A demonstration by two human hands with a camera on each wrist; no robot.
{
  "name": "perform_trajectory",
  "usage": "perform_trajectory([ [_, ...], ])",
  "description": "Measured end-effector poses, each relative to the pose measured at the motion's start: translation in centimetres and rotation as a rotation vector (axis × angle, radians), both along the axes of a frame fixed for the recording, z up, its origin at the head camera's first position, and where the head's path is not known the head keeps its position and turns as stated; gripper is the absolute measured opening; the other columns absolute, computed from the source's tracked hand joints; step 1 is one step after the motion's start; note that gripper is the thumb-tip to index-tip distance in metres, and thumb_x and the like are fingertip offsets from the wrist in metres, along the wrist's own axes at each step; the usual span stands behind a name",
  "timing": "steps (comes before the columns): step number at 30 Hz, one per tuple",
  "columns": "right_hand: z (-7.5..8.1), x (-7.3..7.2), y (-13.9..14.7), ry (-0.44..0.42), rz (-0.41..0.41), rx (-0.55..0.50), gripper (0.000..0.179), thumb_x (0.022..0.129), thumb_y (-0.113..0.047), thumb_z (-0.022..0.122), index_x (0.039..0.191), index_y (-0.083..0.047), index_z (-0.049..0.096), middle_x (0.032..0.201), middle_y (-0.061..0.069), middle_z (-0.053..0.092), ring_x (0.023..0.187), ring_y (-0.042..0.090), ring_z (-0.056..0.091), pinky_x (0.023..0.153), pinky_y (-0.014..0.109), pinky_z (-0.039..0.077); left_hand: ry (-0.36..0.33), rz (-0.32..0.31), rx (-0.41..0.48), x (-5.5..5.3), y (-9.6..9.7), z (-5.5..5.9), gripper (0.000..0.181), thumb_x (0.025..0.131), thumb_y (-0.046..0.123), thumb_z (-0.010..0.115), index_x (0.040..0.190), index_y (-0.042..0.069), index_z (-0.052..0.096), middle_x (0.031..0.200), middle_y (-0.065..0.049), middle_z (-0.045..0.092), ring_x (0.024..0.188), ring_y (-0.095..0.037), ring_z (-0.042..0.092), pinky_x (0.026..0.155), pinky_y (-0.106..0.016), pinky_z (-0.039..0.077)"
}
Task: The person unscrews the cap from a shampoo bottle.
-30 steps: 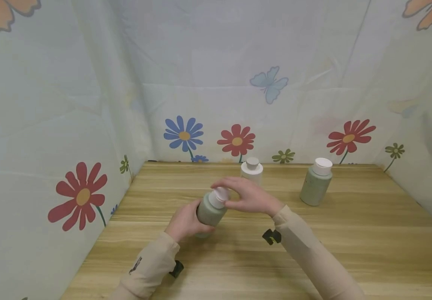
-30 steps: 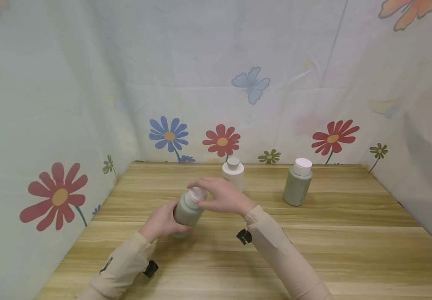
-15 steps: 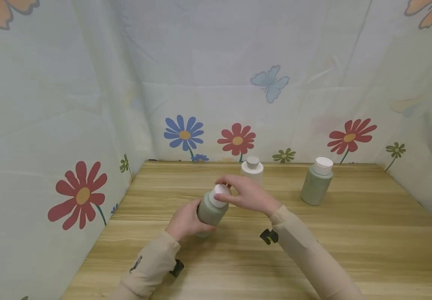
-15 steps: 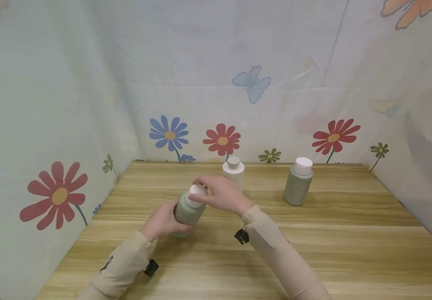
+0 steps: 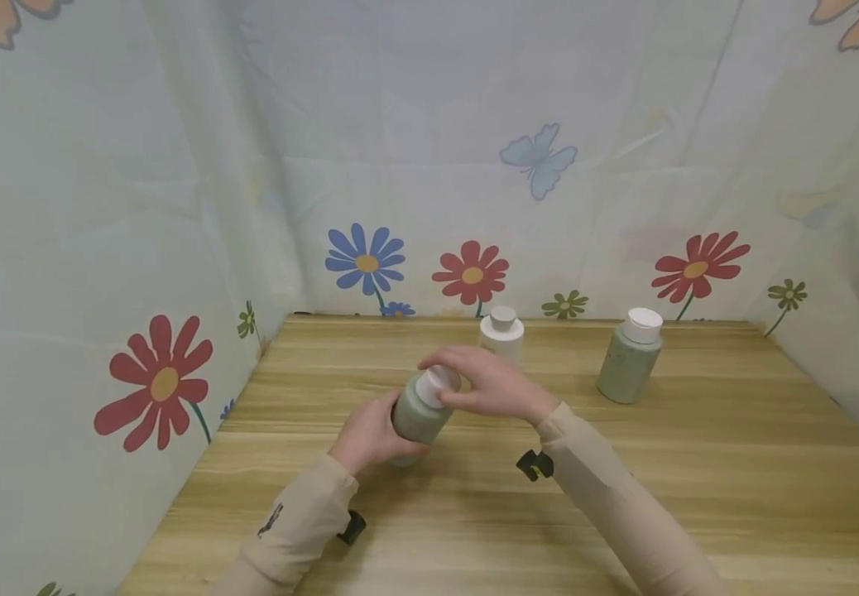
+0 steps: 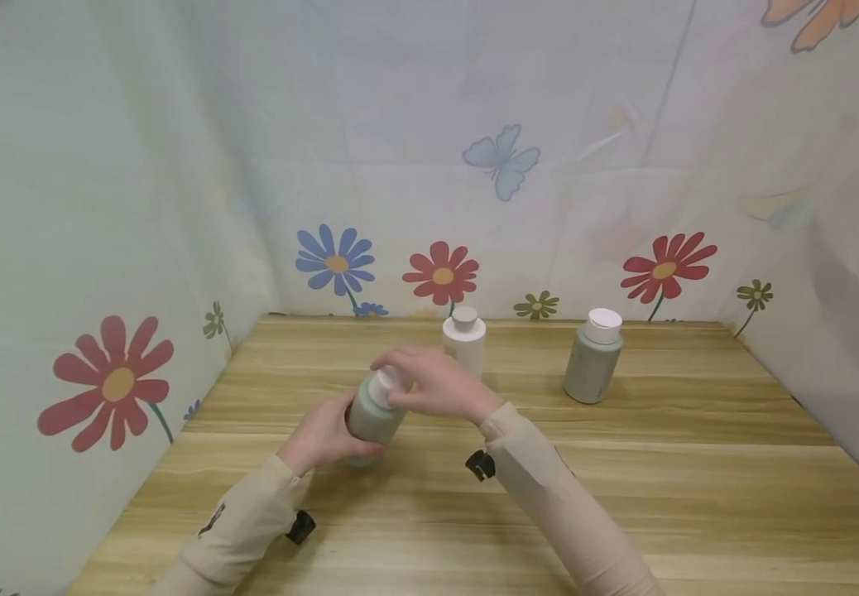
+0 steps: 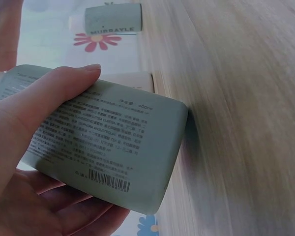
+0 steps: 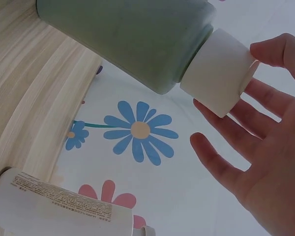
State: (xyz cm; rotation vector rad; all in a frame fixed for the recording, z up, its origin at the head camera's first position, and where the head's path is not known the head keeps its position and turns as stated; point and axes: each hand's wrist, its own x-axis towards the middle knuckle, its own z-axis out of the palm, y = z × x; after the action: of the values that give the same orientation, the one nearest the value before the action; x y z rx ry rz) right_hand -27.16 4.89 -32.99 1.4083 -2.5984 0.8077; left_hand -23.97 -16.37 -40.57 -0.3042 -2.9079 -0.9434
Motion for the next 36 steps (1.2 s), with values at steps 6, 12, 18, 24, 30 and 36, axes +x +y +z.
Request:
perform_trajectory([
  [6, -0.15, 0.0, -0.12, 0.013, 0.024, 0.003, 0.041, 0.09, -0.022, 0.067, 0.129, -0.012, 0.058, 0.13, 0.003, 0.061, 0.119, 0.02, 0.056, 0.099, 0.04, 0.049, 0.014, -0.002, -0.004, 0.11, -0.08, -0.05, 0.069, 0.059, 0.03, 0.092, 0.116, 0.009, 0.06, 0.104, -0.006, 0.07, 0.09, -0.021, 0.064, 0.081, -0.042, 0.052],
  [12, -0.1, 0.15, -0.11, -0.043, -0.088, -0.028, 0.052, 0.09, -0.039, 0.066, 0.134, -0.016, 0.054, 0.133, 0.002, 0.059, 0.12, 0.018, 0.056, 0.099, 0.04, 0.049, -0.006, 0.002, 0.002, 0.26, -0.03, -0.07, 0.071, 0.06, 0.031, 0.091, 0.12, 0.009, 0.059, 0.108, -0.007, 0.069, 0.095, -0.023, 0.064, 0.085, -0.044, 0.052],
  [18, -0.09, 0.38, -0.36, -0.059, -0.16, 0.019, 0.05, 0.088, -0.048, 0.066, 0.125, -0.016, 0.059, 0.113, -0.002, 0.067, 0.092, 0.011, 0.06, 0.078, 0.029, 0.053, -0.016, 0.007, 0.001, 0.36, 0.02, -0.02, 0.075, 0.06, 0.031, 0.092, 0.123, 0.01, 0.058, 0.11, -0.008, 0.069, 0.098, -0.024, 0.064, 0.087, -0.044, 0.051],
  [24, -0.1, 0.31, -0.24, 0.043, -0.136, 0.063, 0.043, 0.087, -0.039, 0.069, 0.123, -0.018, 0.06, 0.115, 0.0, 0.068, 0.096, 0.013, 0.063, 0.08, 0.028, 0.054, -0.009, -0.011, 0.006, 0.38, 0.08, 0.13, 0.077, 0.06, 0.031, 0.091, 0.126, 0.009, 0.057, 0.112, -0.008, 0.069, 0.1, -0.025, 0.064, 0.088, -0.045, 0.051],
  [30, 0.43, 0.41, -0.05, 0.115, -0.052, 0.082, 0.042, 0.084, -0.029, 0.075, 0.122, -0.018, 0.062, 0.122, 0.001, 0.066, 0.109, 0.018, 0.061, 0.094, 0.041, 0.049, -0.027, -0.009, 0.02, 0.34, -0.05, 0.19, 0.075, 0.061, 0.03, 0.091, 0.124, 0.01, 0.058, 0.112, -0.007, 0.068, 0.099, -0.024, 0.064, 0.087, -0.045, 0.051],
  [36, 0.56, 0.31, 0.26, 0.125, -0.012, 0.076, 0.045, 0.08, -0.019, 0.078, 0.121, -0.015, 0.061, 0.123, 0.002, 0.065, 0.112, 0.02, 0.06, 0.097, 0.042, 0.049, -0.029, -0.006, 0.02, 0.1, -0.1, 0.1, 0.073, 0.061, 0.032, 0.091, 0.122, 0.01, 0.058, 0.11, -0.006, 0.069, 0.096, -0.022, 0.064, 0.085, -0.043, 0.052],
])
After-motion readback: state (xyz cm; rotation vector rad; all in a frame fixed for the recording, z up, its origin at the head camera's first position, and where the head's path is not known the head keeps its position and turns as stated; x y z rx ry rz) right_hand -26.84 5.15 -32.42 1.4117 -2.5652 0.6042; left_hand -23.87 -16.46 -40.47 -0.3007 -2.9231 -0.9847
